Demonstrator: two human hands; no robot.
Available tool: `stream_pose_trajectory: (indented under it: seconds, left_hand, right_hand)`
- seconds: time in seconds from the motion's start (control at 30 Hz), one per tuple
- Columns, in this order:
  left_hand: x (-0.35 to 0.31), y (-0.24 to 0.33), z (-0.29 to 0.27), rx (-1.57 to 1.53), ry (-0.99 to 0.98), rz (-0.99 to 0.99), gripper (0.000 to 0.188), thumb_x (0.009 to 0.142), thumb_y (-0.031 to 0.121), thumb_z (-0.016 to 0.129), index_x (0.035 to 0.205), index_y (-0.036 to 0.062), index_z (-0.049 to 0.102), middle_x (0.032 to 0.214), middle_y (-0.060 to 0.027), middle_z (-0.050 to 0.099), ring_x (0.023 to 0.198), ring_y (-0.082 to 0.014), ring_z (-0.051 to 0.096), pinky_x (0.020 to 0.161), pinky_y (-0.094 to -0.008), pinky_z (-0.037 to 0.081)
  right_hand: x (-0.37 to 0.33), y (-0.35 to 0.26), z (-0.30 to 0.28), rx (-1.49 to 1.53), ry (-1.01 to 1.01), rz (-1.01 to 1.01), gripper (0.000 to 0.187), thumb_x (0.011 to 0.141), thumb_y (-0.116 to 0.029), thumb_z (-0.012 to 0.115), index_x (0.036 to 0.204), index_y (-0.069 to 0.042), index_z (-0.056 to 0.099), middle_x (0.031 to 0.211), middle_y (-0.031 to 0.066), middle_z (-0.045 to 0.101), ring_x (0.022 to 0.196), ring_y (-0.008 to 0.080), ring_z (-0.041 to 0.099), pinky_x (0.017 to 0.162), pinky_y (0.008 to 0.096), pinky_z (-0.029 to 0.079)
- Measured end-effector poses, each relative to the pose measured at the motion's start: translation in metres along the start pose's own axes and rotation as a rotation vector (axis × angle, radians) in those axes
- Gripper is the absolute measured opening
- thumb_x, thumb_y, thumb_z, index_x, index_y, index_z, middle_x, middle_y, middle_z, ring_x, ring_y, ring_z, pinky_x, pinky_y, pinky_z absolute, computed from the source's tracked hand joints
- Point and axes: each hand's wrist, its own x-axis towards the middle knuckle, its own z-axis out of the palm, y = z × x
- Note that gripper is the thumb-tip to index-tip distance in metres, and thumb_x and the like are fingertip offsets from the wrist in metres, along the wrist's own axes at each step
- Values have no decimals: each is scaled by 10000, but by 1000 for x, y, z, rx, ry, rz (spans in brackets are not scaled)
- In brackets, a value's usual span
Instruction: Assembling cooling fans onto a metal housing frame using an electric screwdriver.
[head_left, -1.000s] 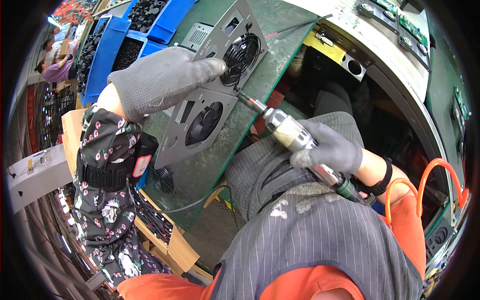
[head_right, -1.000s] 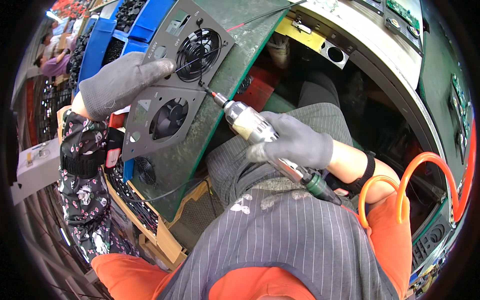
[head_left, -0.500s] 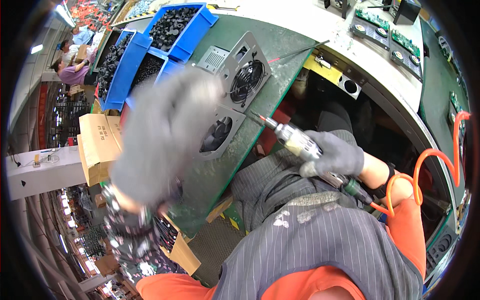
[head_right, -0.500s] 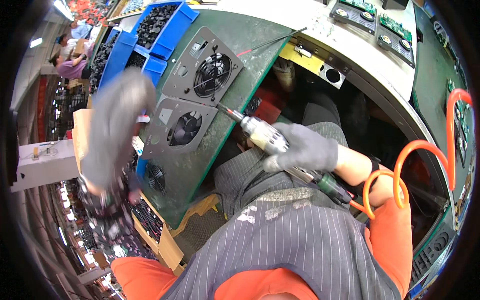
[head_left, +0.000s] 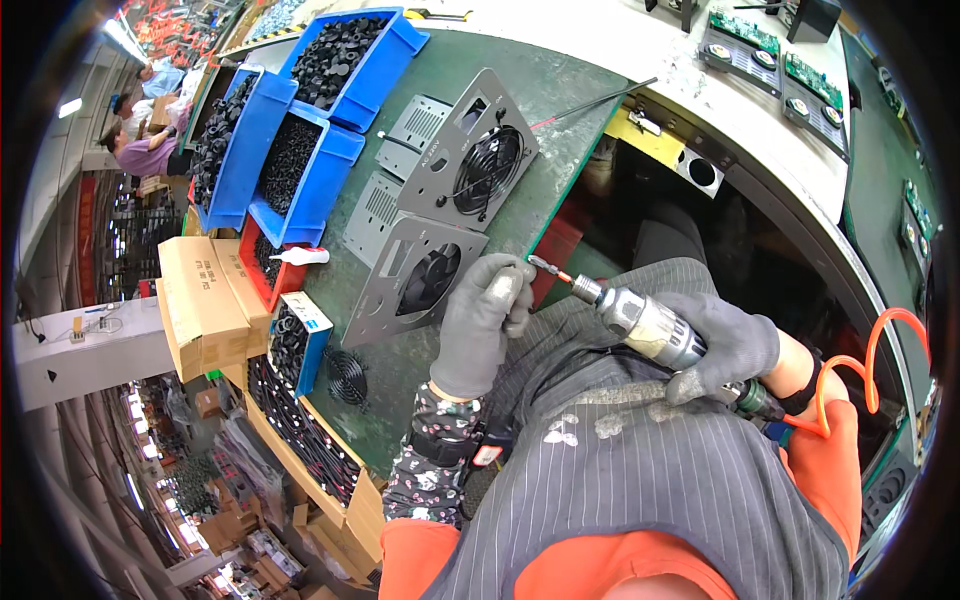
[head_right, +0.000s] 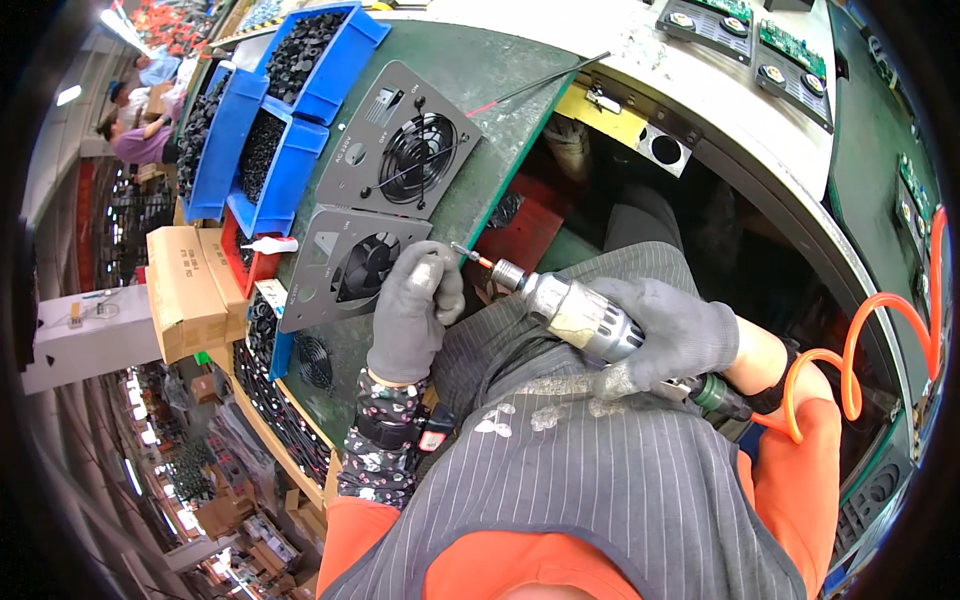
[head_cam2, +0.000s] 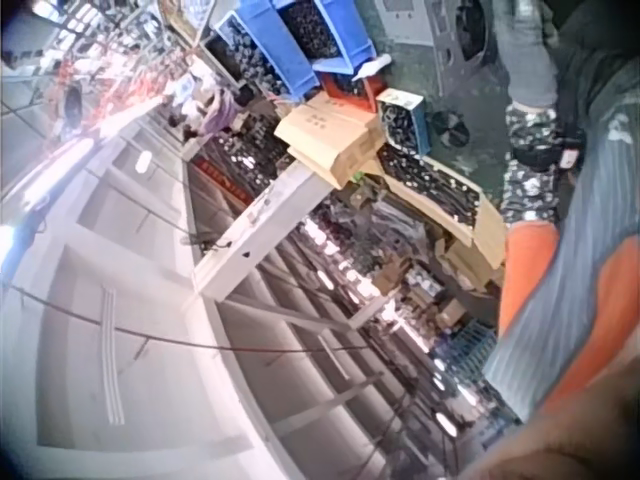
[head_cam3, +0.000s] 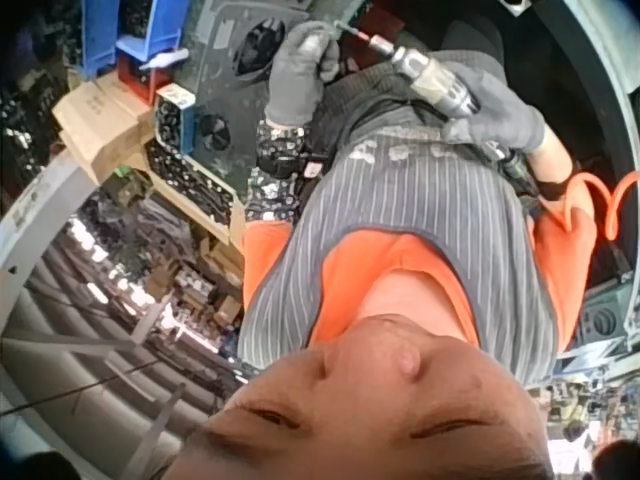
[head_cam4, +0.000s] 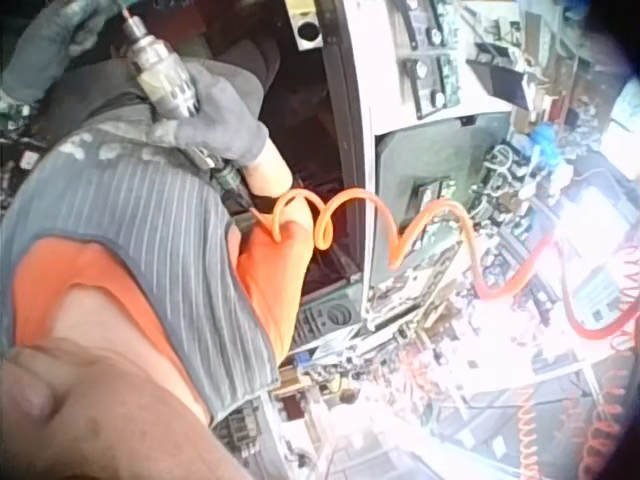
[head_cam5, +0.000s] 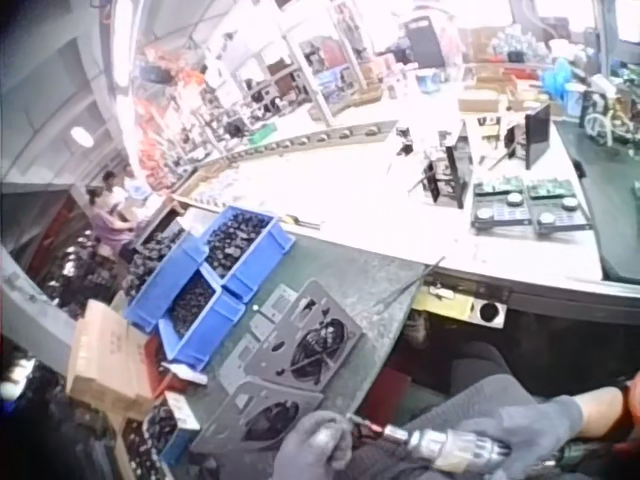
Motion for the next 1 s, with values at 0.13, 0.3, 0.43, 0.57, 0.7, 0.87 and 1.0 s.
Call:
stream_pose_trajectory:
  seconds: [0.13, 0.3, 0.43, 0.57, 0.7, 0.87, 1.0]
  left_hand:
    - [4, 6, 1, 211, 36, 213, 309, 953, 276, 535, 731, 61, 548, 655, -11, 496, 581, -108, 436, 521, -256, 342]
    - [12, 7, -12, -215, -290, 32, 504, 967, 360, 434, 522, 134, 362, 498, -15, 362, 473, -156, 357, 447, -305, 279]
    - [12, 7, -9, -303, -355, -67, 532, 979, 360, 396, 495, 152, 322, 433, 2, 285, 417, -161, 309, 421, -304, 268]
    - [13, 9, -4, -260, -308, -56, 541, 992, 344, 392, 492, 155, 310, 446, 7, 301, 411, -150, 298, 415, -297, 255]
    - [15, 14, -3, -286, -298, -111, 505, 1001, 300, 401, 524, 147, 333, 465, 7, 320, 422, -136, 284, 421, -291, 243]
    - [14, 25, 4, 137, -151, -154, 430, 995, 294, 384, 604, 121, 423, 501, 0, 380, 433, -146, 328, 448, -278, 292]
    - [12, 32, 12, 606, -37, -30, 382, 970, 293, 448, 660, 76, 505, 571, -23, 436, 501, -132, 389, 501, -264, 309]
  right_hand:
    - [-2, -2, 0, -12, -35, -10, 770, 677, -313, 884, 1283, -15, 515, 974, 90, 663, 865, 179, 638, 789, 322, 519]
    - [2, 0, 4, 205, -62, -143, 765, 676, -286, 878, 1288, -12, 510, 985, 99, 666, 870, 177, 638, 791, 330, 520]
    - [3, -2, 2, 214, -144, -56, 743, 680, -239, 869, 1284, -4, 507, 979, 98, 668, 852, 160, 635, 772, 323, 526]
    - [5, -2, 2, 175, -122, -115, 725, 682, -210, 865, 1280, -4, 508, 948, 88, 671, 812, 147, 632, 749, 309, 529]
    - [7, 1, 4, 165, -98, -141, 721, 679, -216, 865, 1273, -10, 512, 927, 84, 674, 799, 150, 640, 744, 312, 530]
    - [3, -4, 3, 15, -35, -168, 701, 679, -257, 846, 1254, -19, 521, 926, 111, 681, 824, 220, 670, 757, 340, 533]
    - [0, -10, 2, -54, -28, -127, 695, 675, -273, 832, 1246, -24, 524, 927, 129, 681, 841, 266, 676, 770, 353, 532]
